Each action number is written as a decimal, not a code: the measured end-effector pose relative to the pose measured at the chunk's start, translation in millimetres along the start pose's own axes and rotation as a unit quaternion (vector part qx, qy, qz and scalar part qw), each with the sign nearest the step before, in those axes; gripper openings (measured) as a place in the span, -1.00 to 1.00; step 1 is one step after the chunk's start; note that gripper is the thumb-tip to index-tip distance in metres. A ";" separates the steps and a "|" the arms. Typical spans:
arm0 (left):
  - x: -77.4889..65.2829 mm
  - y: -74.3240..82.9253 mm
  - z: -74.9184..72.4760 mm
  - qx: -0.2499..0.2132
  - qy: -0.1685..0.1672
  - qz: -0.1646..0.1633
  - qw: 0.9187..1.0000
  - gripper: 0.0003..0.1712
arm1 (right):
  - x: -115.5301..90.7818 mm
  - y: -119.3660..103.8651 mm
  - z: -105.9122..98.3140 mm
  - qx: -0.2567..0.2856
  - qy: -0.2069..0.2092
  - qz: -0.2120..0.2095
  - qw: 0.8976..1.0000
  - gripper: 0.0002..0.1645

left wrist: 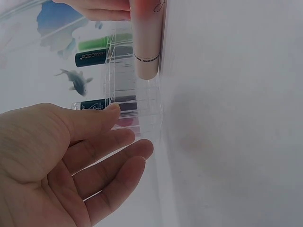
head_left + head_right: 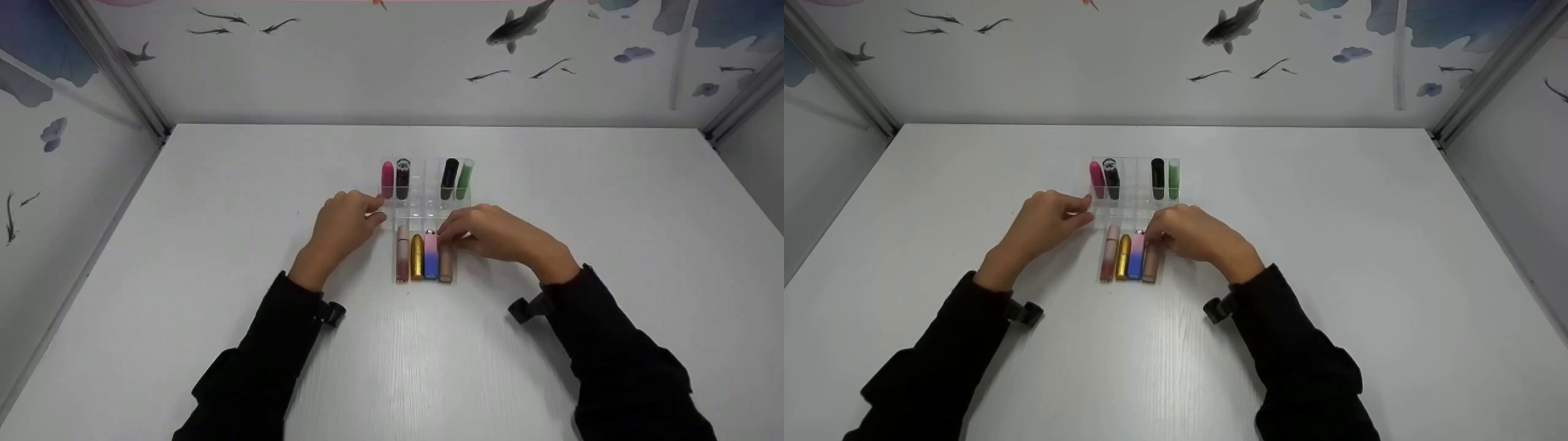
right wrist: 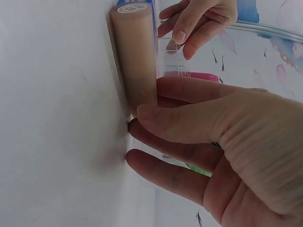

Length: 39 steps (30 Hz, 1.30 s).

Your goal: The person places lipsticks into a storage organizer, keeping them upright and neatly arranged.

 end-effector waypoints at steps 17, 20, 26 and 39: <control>0.7 -1.7 2.7 -0.008 -0.011 -0.015 1.000 -0.63 | 0.0 2.2 4.7 -0.014 -0.011 0.004 1.000 -0.67; 0.5 -1.4 3.0 -0.008 -0.012 -0.013 1.000 -0.63 | -1.2 1.6 6.8 -0.022 -0.021 -0.003 1.000 -0.64; 0.4 0.1 1.6 0.000 0.007 0.001 1.000 -0.64 | -2.5 -1.2 7.2 -0.025 -0.027 -0.021 0.999 -0.62; 1.8 -2.0 3.8 -0.009 0.001 -0.005 1.000 -0.64 | -4.6 -0.2 5.7 -0.011 -0.036 -0.022 0.999 -0.63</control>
Point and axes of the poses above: each hand's wrist, its own x-axis towards the middle knuckle, its own z-axis out of the palm, y = z × x, the point moved 9 cm from there along x, towards the middle knuckle, and after that the axes turned 13 degrees about x, right-handed, at the moved point
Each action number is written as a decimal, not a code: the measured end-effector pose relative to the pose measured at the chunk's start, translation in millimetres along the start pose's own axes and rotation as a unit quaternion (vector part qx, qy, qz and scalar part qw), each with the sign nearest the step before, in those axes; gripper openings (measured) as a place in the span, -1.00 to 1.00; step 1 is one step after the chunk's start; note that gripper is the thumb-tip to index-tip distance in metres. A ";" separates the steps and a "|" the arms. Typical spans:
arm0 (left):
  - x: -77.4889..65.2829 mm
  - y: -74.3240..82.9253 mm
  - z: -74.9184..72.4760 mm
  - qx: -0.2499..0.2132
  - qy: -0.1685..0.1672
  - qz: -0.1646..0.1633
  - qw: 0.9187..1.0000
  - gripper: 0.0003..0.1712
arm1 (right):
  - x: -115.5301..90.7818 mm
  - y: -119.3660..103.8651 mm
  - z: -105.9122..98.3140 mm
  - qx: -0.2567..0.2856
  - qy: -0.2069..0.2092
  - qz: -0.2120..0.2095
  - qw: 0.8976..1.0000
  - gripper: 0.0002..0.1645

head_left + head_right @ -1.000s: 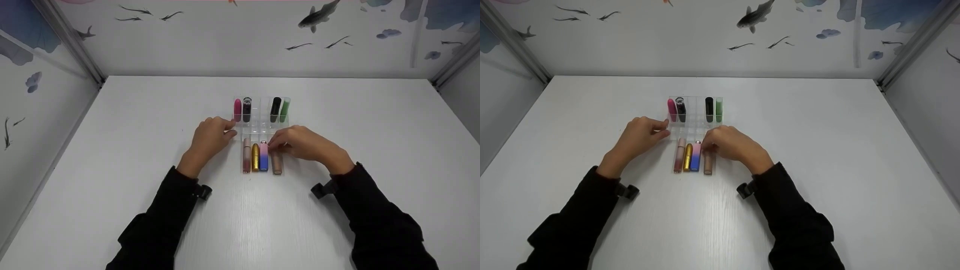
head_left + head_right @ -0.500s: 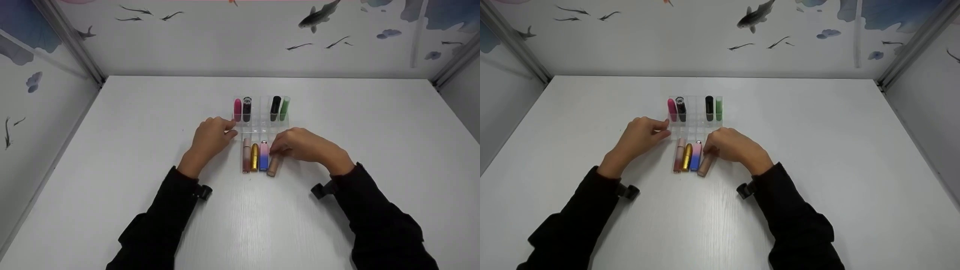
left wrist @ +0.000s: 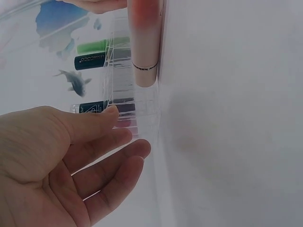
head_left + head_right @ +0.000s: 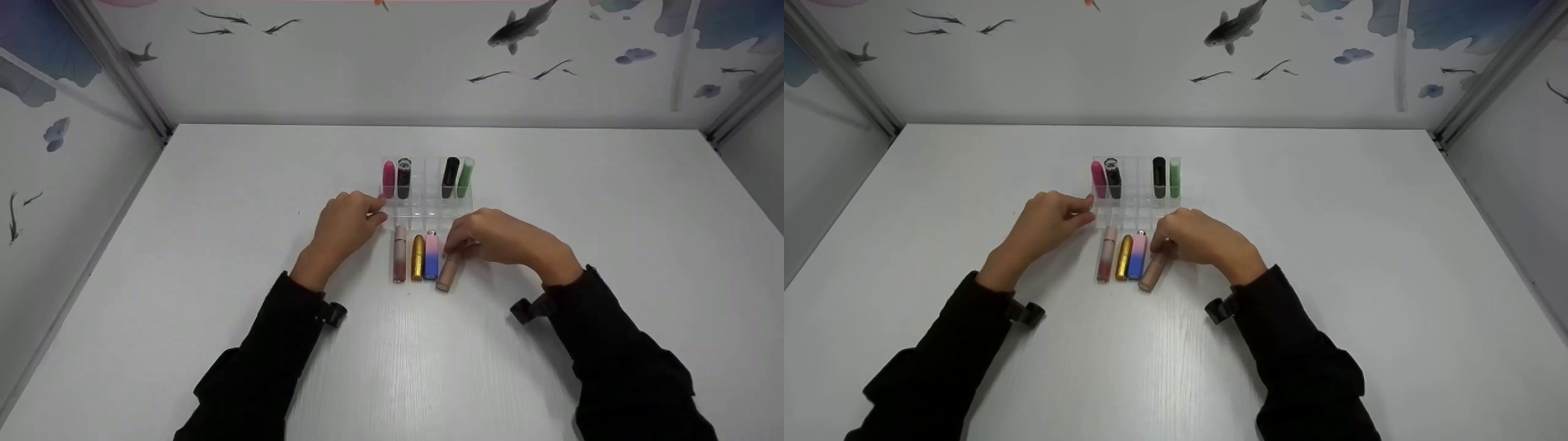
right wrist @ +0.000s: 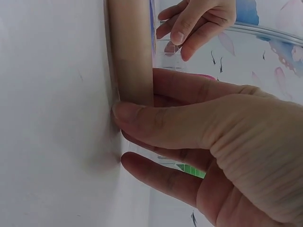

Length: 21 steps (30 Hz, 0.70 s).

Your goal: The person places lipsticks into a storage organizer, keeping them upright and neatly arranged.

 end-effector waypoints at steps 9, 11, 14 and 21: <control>0.1 -1.2 -1.0 0.002 0.008 0.009 1.000 -0.66 | -2.6 0.5 -5.0 0.016 0.007 0.000 1.000 -0.64; 0.2 -1.3 -0.7 0.004 0.007 0.007 1.000 -0.66 | -3.5 -1.2 -7.2 0.017 0.011 -0.004 1.000 -0.65; -0.1 -1.1 -1.0 0.007 0.009 0.007 1.000 -0.66 | -5.0 -3.8 -11.1 0.014 0.018 -0.008 1.000 -0.66; 0.1 -1.6 -1.3 0.015 0.012 0.002 1.000 -0.65 | -7.2 -5.6 -19.2 0.011 0.036 -0.006 0.999 -0.68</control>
Point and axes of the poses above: each hand's wrist, its own x-axis towards the middle knuckle, its own z-axis out of the palm, y = z × x, the point moved 9 cm from there along x, towards the middle knuckle, and after that the axes turned 13 degrees about x, right-handed, at the moved point
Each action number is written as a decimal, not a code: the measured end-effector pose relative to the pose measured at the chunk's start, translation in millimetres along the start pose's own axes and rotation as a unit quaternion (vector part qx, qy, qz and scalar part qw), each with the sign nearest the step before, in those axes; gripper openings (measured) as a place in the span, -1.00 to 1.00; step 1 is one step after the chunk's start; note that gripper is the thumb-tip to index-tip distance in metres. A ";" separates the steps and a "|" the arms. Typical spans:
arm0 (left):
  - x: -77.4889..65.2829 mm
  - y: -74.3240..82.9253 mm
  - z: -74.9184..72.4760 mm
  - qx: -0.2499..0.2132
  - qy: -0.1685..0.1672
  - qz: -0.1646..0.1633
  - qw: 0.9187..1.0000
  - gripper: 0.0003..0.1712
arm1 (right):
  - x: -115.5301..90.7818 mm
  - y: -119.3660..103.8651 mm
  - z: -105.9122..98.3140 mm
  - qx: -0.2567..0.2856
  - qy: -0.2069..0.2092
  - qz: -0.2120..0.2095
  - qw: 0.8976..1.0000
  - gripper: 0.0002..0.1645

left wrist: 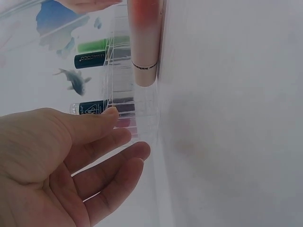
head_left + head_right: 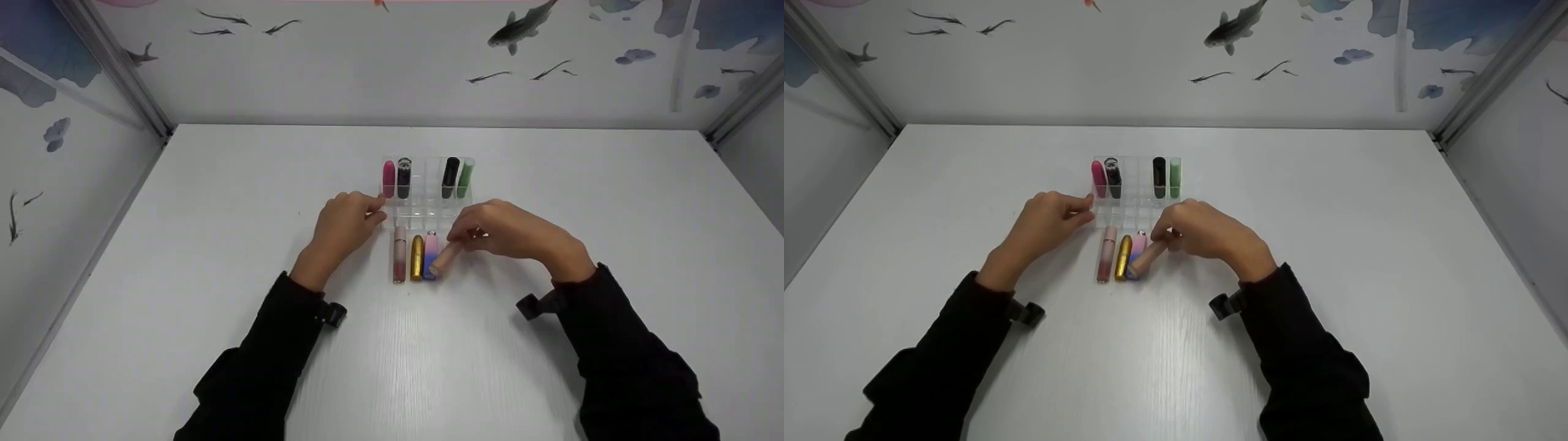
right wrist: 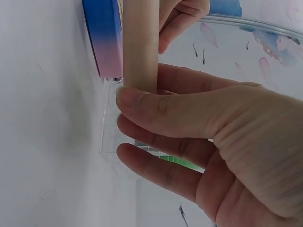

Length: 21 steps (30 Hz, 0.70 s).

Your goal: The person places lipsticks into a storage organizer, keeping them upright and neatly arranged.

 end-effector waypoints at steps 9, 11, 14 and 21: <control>-0.2 0.4 -0.7 0.006 0.003 -0.001 1.000 -0.65 | -1.5 -2.9 -11.0 -0.008 0.055 0.003 0.998 -0.71; 0.2 0.2 0.1 0.007 0.001 -0.003 1.000 -0.65 | -1.6 -3.1 -13.4 -0.015 0.070 0.003 0.997 -0.71; 0.6 0.3 1.8 0.009 -0.006 -0.007 1.000 -0.64 | -1.5 -3.5 -16.2 -0.023 0.088 0.001 0.996 -0.70; 0.6 0.9 1.9 0.015 -0.013 -0.009 1.000 -0.63 | -0.6 -1.4 -20.7 -0.027 0.116 0.013 0.993 -0.68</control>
Point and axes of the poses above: each hand's wrist, its own x-axis towards the middle knuckle, its own z-axis out of the palm, y = z × x, the point moved 9 cm from there along x, towards the middle knuckle, and after that the axes turned 13 degrees about x, right-handed, at the moved point
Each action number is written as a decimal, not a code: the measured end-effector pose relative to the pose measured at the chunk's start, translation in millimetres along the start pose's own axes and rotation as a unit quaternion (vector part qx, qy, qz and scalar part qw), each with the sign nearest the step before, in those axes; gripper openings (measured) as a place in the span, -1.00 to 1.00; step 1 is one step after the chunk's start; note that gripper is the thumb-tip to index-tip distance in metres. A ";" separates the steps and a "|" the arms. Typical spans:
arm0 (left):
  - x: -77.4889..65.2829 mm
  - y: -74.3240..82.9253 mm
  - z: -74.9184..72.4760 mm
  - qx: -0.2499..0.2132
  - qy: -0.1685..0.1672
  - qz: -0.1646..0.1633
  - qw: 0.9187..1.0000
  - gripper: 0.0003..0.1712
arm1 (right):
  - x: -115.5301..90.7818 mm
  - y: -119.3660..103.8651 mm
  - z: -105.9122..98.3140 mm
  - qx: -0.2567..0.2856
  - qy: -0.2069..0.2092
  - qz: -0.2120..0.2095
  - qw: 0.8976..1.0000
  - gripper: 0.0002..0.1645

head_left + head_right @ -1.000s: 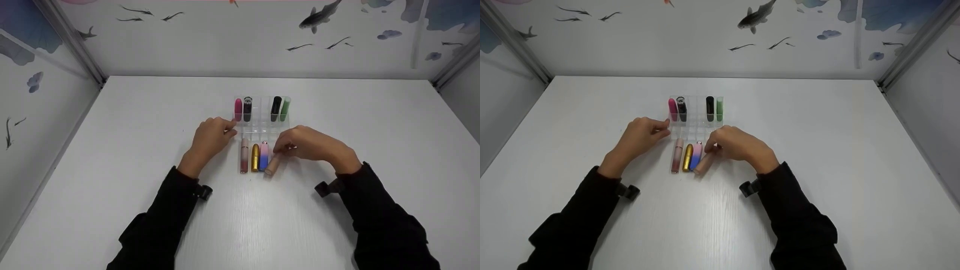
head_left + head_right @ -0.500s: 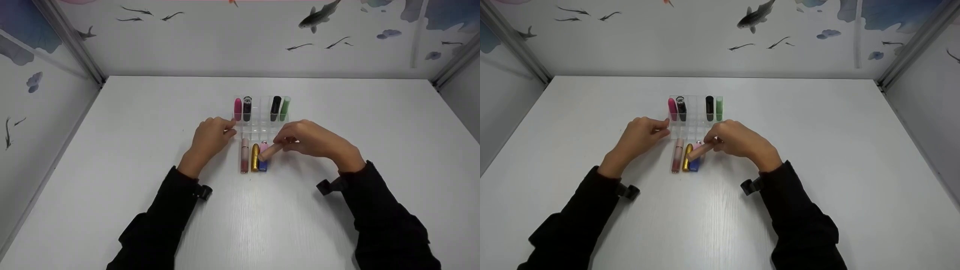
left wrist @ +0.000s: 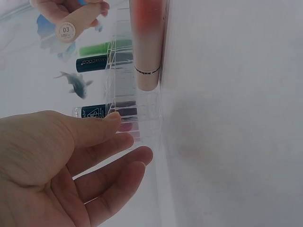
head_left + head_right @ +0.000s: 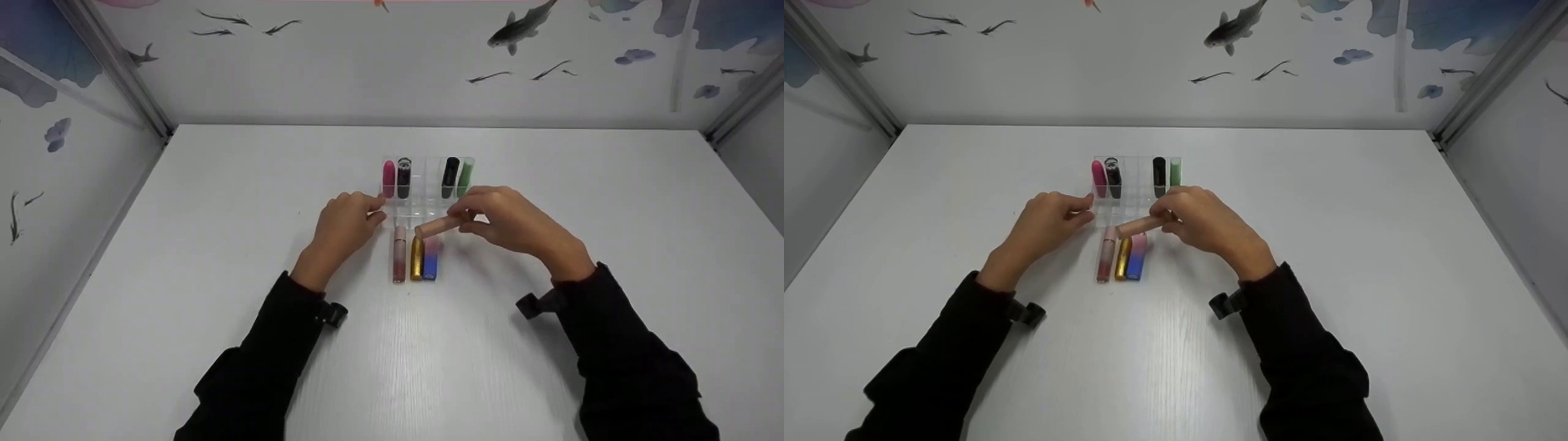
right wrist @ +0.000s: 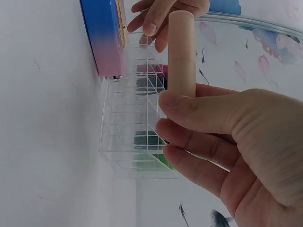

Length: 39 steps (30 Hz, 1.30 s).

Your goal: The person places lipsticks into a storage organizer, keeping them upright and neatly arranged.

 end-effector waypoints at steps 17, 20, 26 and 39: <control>-13.8 26.7 -28.0 0.008 0.008 0.081 0.997 -0.43 | 0.1 -5.5 -10.4 -0.001 0.073 -0.020 0.997 -0.68; -16.0 35.4 -29.0 0.002 0.004 0.104 0.995 -0.40 | -0.3 -7.3 -10.8 -0.004 0.083 -0.028 0.996 -0.67; -19.2 47.2 -28.9 0.005 0.012 0.135 0.991 -0.43 | 0.0 -12.0 -9.1 -0.009 0.084 -0.049 0.995 -0.69; -22.3 56.9 -34.3 0.007 0.073 0.168 0.983 -0.58 | -0.7 -21.6 -8.8 -0.007 0.095 -0.093 0.991 -0.70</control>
Point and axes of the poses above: each hand's wrist, its own x-axis towards the middle knuckle, its own z-axis out of the palm, y = z × x, the point moved 9 cm from there along x, towards the middle knuckle, and after that the axes turned 13 degrees about x, right-handed, at the moved point
